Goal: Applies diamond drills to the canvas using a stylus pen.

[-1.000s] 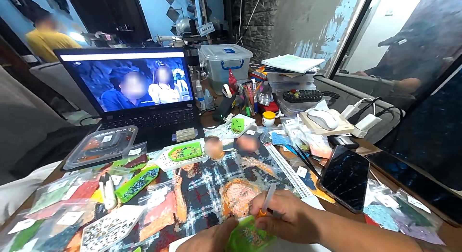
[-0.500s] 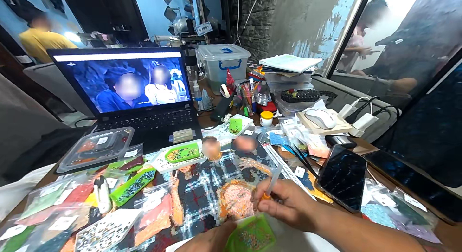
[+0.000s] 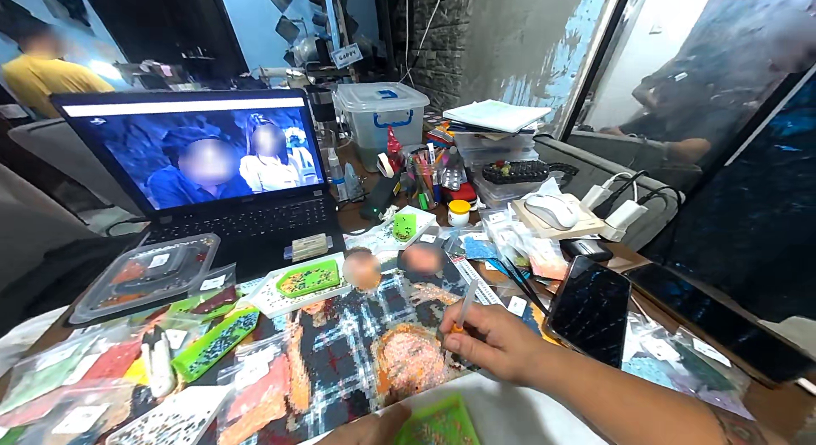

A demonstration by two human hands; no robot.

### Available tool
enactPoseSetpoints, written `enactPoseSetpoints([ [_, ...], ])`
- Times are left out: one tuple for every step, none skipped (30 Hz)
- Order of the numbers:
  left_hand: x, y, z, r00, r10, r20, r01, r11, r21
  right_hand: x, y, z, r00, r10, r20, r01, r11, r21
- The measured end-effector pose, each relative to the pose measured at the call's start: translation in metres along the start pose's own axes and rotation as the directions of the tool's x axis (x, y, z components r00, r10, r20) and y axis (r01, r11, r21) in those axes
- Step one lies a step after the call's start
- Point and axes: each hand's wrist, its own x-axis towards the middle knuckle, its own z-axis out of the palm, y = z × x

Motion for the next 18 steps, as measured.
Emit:
enactPoseSetpoints([
  [-0.0003, -0.0005, 0.0003, 1.0, 0.003, -0.001, -0.003, 1.0, 0.004, 0.0001, 0.0001, 0.0001, 1.0, 0.001, 0.009, -0.001, 1.0, -0.004],
  [-0.0004, -0.0008, 0.0005, 1.0, 0.007, -0.003, -0.007, 1.0, 0.005, 0.0002, 0.0001, 0.0002, 1.0, 0.002, 0.019, -0.002, 1.0, -0.007],
  [-0.0004, -0.0013, 0.0009, 1.0, 0.012, -0.005, -0.012, 1.0, 0.008, 0.0003, 0.0003, 0.0004, 1.0, 0.002, 0.026, -0.002, 1.0, -0.005],
  [-0.0004, -0.0018, 0.0012, 1.0, 0.017, -0.007, -0.017, 1.0, 0.011, 0.0004, 0.0006, 0.0006, 0.999, 0.0, 0.032, 0.0, 1.0, -0.005],
  [-0.0006, -0.002, 0.0014, 1.0, 0.021, -0.011, -0.021, 1.0, 0.01, 0.0004, 0.0009, 0.0007, 0.999, -0.005, 0.035, 0.006, 1.0, -0.006],
  [-0.0006, -0.0021, 0.0014, 1.0, 0.023, -0.016, -0.023, 1.0, 0.009, 0.0005, 0.0017, 0.0011, 0.999, -0.016, 0.033, 0.016, 1.0, -0.009],
  [-0.0006, -0.0023, 0.0015, 1.0, 0.024, -0.019, -0.024, 1.0, 0.007, 0.0007, 0.0025, 0.0016, 0.999, -0.027, 0.027, 0.027, 1.0, -0.013],
  [-0.0007, -0.0026, 0.0017, 0.999, 0.027, -0.021, -0.026, 1.0, 0.008, 0.0006, 0.0028, 0.0018, 0.999, -0.031, 0.024, 0.032, 0.999, -0.016],
  [-0.0008, -0.0027, 0.0018, 0.999, 0.029, -0.023, -0.029, 1.0, 0.006, 0.0006, 0.0027, 0.0019, 0.999, -0.031, 0.023, 0.031, 0.999, -0.018],
  [-0.0009, -0.0026, 0.0018, 0.999, 0.031, -0.024, -0.031, 1.0, 0.005, 0.0007, 0.0026, 0.0019, 0.999, -0.03, 0.023, 0.03, 0.999, -0.019],
  [-0.001, -0.0025, 0.0017, 0.999, 0.034, -0.026, -0.034, 0.999, 0.004, 0.0007, 0.0026, 0.002, 0.999, -0.029, 0.024, 0.03, 0.999, -0.019],
  [-0.0011, -0.0025, 0.0015, 0.999, 0.034, -0.025, -0.034, 0.999, 0.0, 0.0007, 0.0033, 0.0024, 0.999, -0.033, 0.023, 0.034, 0.999, -0.019],
  [-0.0012, -0.0025, 0.0012, 0.999, 0.029, -0.019, -0.029, 1.0, -0.002, 0.0008, 0.0042, 0.0027, 0.999, -0.039, 0.021, 0.039, 0.999, -0.02],
  [-0.0012, -0.0024, 0.001, 1.0, 0.024, -0.016, -0.024, 1.0, -0.003, 0.0008, 0.0048, 0.0029, 0.999, -0.042, 0.02, 0.043, 0.999, -0.02],
  [-0.0012, -0.002, 0.0009, 1.0, 0.019, -0.013, -0.019, 1.0, -0.003, 0.0007, 0.0051, 0.003, 0.999, -0.042, 0.02, 0.042, 0.999, -0.022],
  [-0.0012, -0.0017, 0.0009, 1.0, 0.015, -0.01, -0.015, 1.0, -0.001, 0.0007, 0.0048, 0.0029, 0.999, -0.037, 0.021, 0.037, 0.999, -0.022],
  [-0.0013, -0.0016, 0.0009, 1.0, 0.015, -0.009, -0.015, 1.0, 0.001, 0.0007, 0.0044, 0.003, 0.999, -0.032, 0.022, 0.032, 0.999, -0.024],
  [-0.0013, -0.0013, 0.001, 1.0, 0.016, -0.011, -0.016, 1.0, 0.0, 0.0007, 0.0043, 0.0032, 0.999, -0.029, 0.023, 0.03, 0.999, -0.025],
])
